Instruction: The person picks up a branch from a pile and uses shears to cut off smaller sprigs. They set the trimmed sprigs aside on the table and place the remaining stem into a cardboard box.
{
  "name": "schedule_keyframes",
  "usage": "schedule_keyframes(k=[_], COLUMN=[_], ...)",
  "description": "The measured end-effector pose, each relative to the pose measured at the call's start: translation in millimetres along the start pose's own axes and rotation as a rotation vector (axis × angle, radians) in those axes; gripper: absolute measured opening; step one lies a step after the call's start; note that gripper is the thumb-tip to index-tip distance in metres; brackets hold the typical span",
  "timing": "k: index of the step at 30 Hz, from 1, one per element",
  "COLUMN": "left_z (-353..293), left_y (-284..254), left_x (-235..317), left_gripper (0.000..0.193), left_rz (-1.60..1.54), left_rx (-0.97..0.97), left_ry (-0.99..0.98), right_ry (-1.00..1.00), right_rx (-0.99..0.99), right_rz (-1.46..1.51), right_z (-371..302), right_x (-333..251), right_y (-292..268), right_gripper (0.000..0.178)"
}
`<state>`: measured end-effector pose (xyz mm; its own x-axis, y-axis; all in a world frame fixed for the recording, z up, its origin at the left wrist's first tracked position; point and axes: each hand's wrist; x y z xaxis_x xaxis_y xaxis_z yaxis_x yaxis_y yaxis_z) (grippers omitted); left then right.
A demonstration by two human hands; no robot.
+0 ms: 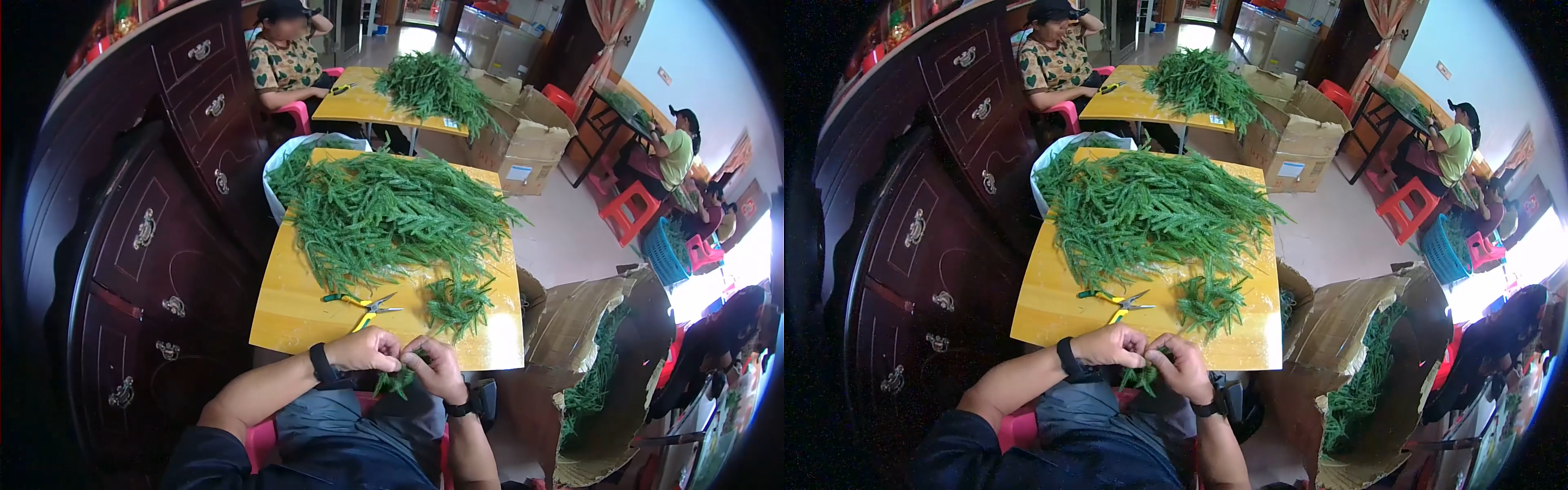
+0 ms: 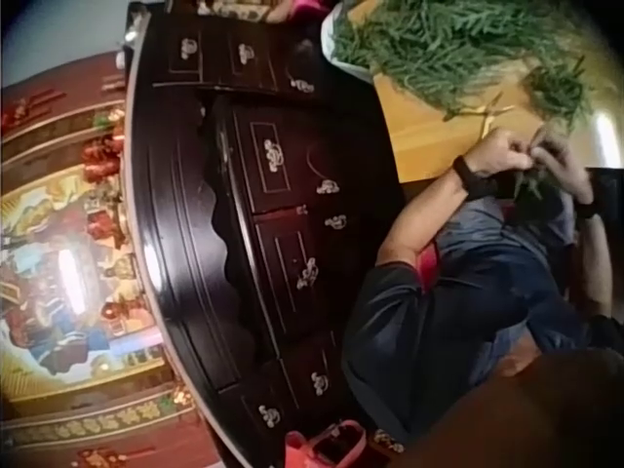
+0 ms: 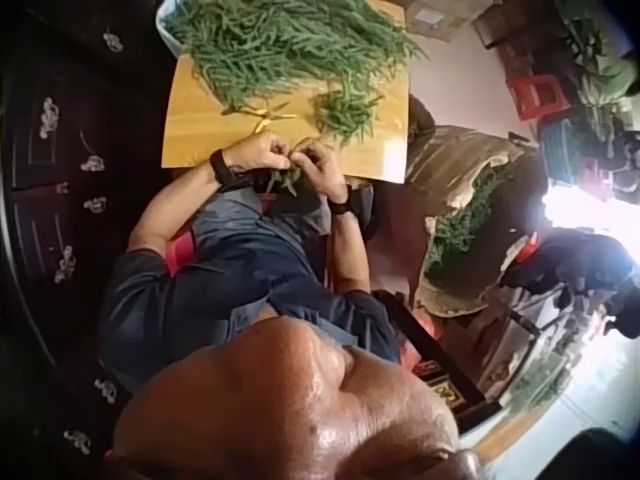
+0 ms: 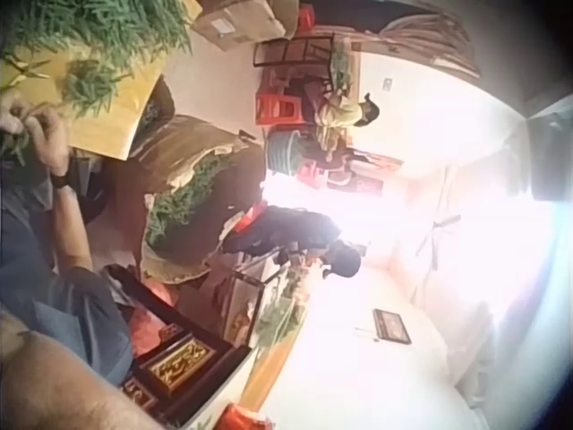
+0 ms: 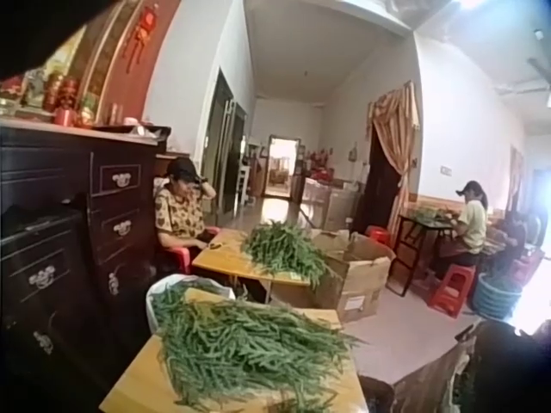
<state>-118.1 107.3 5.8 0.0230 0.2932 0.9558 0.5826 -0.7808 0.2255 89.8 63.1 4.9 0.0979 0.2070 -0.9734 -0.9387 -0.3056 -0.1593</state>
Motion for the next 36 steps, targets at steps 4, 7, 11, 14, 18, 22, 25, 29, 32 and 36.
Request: schedule_keyframes(k=[4, 7, 11, 14, 18, 22, 25, 29, 32, 36], left_z=[0.1, 3.9, -2.5, -5.4, -14.9, -14.8, -19.6, -21.0, -18.4, -11.8], left_y=[18.6, 21.0, 16.8, 8.9, -1.1, 4.0, 6.9, 4.9, 6.6, 16.0], left_x=[18.6, 27.8, 25.0, 12.6, 8.0, 8.1, 2.4, -5.2, 4.6, 13.9], left_gripper=[0.011, 0.014, 0.012, 0.016, 0.021, 0.019, 0.017, 0.017, 0.02, 0.015], left_rz=[1.091, 1.468, 1.416, 0.957, 0.092, -0.221, -0.195, 0.005, 0.292, 0.933], left_rx=[0.386, 0.602, 0.568, 0.43, 0.14, -0.039, -0.077, -0.037, 0.079, 0.374], left_ry=[0.277, 0.672, 0.675, 0.466, 0.14, 0.073, 0.095, 0.11, 0.119, 0.095], right_ry=[0.148, 0.351, 0.444, 0.344, 0.236, 0.207, 0.191, 0.122, 0.102, 0.2], right_rx=[0.129, 0.138, 0.126, 0.085, -0.123, -0.272, -0.272, -0.159, -0.042, 0.105], right_rz=[-0.164, 0.002, 0.422, 0.423, 0.45, 0.487, 0.452, 0.221, -0.007, -0.247], right_z=[3.6, 7.7, 4.0, 0.9, -0.4, -4.7, -6.6, -3.8, 0.8, 6.3], right_x=[9.6, 12.9, 18.1, 13.0, -0.6, -1.3, -3.5, 2.6, 1.2, 2.6], right_y=[8.3, 12.3, 15.6, 8.6, -3.2, -6.2, -5.4, 1.8, 8.2, 16.9], right_gripper=[0.012, 0.015, 0.015, 0.015, 0.014, 0.012, 0.01, 0.008, 0.007, 0.007])
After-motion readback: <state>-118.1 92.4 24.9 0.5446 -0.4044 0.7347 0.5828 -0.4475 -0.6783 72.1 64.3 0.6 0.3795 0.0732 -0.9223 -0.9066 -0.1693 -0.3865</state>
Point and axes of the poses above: each hand's wrist, its own z-axis towards the middle knuckle, its own y-axis out of the palm, x = y × z, and after that the axes turned 5 degrees about y, right-handed
